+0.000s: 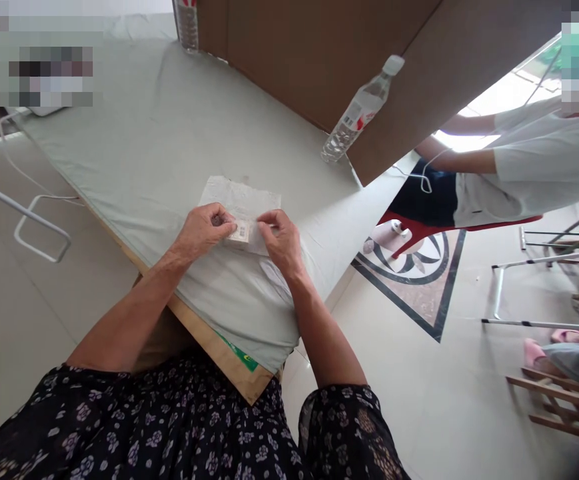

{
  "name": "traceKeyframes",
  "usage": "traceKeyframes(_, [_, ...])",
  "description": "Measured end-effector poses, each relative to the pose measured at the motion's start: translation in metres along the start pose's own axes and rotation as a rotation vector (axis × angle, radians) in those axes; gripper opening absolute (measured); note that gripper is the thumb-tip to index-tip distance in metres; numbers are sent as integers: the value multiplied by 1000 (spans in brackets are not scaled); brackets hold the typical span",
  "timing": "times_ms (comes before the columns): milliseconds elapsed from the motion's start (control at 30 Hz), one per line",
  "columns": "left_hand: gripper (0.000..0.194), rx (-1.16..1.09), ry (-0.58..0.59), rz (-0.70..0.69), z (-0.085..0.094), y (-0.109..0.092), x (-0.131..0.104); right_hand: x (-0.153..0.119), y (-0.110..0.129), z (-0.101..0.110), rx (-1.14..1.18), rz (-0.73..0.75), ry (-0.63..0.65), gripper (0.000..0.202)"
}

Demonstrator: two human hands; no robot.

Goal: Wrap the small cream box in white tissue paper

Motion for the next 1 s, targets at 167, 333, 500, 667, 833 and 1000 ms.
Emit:
traceKeyframes(167, [22, 2, 30, -1, -1, 3, 5, -25, 26, 9, -356, 308, -77, 18])
traceKeyframes(333, [25, 13, 45, -10, 2, 3, 2, -33, 31, -9, -575, 463, 128, 22])
traceKeyframes(500, [33, 99, -9, 0, 23, 8, -6, -28, 31, -12, -667, 458, 142, 17])
traceKeyframes(667, [32, 337, -30, 51, 34, 20, -3, -25, 39, -11, -793, 509, 154, 20])
traceKeyframes(833, [40, 581, 25, 146, 36, 15, -5, -16, 50, -13, -970, 536, 223, 17])
traceKeyframes(1000, [64, 695, 57, 332, 44, 5, -7, -11, 60, -11, -1049, 543, 288, 18])
Point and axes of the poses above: each hand's wrist, its own x-axis towards the middle knuckle, its own z-axis out of the back of the hand, y = z × x, the point moved 1 cm from there along x, towards the middle knuckle, and after that the axes turned 9 degrees about -z, right-handed, at the moved point
